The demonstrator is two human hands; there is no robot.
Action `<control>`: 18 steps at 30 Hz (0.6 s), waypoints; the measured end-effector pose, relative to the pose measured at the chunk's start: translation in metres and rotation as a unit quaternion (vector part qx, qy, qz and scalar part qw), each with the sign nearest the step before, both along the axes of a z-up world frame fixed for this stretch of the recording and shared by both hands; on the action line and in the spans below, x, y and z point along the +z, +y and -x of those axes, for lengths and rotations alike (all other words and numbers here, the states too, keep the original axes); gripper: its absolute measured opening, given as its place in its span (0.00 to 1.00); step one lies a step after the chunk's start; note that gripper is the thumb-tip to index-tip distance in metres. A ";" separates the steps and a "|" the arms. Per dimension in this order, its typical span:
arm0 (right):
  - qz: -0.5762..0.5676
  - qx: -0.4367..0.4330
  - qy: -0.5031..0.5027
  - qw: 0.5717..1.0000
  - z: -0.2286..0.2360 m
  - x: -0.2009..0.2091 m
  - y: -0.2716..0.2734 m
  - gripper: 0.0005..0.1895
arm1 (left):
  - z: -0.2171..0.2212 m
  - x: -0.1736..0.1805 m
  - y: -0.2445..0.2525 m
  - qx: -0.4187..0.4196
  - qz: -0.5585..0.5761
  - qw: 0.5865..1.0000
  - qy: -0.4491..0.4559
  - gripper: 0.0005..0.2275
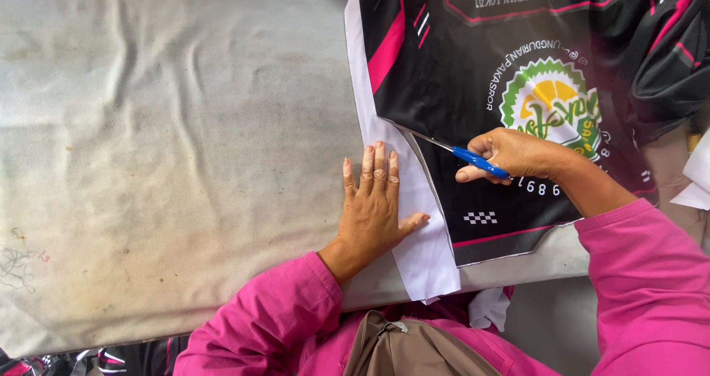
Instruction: The person uses blue-handled scissors to cut a piece of white fabric that is laid over a black printed garment on a table. They carefully trim the fabric along the garment's edges, occasionally lifting and repositioning the material to continue the cut.
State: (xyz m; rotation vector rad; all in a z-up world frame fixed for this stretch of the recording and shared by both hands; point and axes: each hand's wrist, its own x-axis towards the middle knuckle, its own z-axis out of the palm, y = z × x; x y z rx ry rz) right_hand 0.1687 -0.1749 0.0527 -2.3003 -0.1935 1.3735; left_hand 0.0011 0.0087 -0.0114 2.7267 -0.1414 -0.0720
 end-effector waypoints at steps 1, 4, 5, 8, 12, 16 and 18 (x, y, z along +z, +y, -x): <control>0.003 0.003 -0.002 1.000 -0.001 0.001 0.001 0.20 | 0.000 0.000 0.000 0.000 0.000 1.000 0.002 0.46; 0.028 0.020 -0.019 0.999 -0.006 0.008 0.003 0.19 | 0.000 0.000 0.000 -0.003 0.002 1.000 0.002 0.46; 0.028 0.021 -0.019 0.999 -0.007 0.020 0.012 0.19 | 0.000 0.000 0.000 -0.002 0.002 1.000 0.001 0.46; 0.064 0.062 -0.045 0.995 -0.011 0.042 0.029 0.19 | 0.000 0.000 0.000 -0.004 0.000 1.000 0.006 0.45; 0.139 0.161 -0.125 0.969 -0.022 0.032 0.019 0.22 | 0.000 -0.001 0.000 -0.004 0.000 1.000 0.015 0.46; 0.215 0.220 -0.166 0.937 -0.017 0.041 0.014 0.23 | 0.001 0.003 0.001 -0.004 -0.002 1.000 0.017 0.46; 0.194 0.164 -0.152 0.955 0.003 0.051 0.002 0.22 | 0.002 0.000 -0.001 -0.005 -0.002 1.000 0.018 0.46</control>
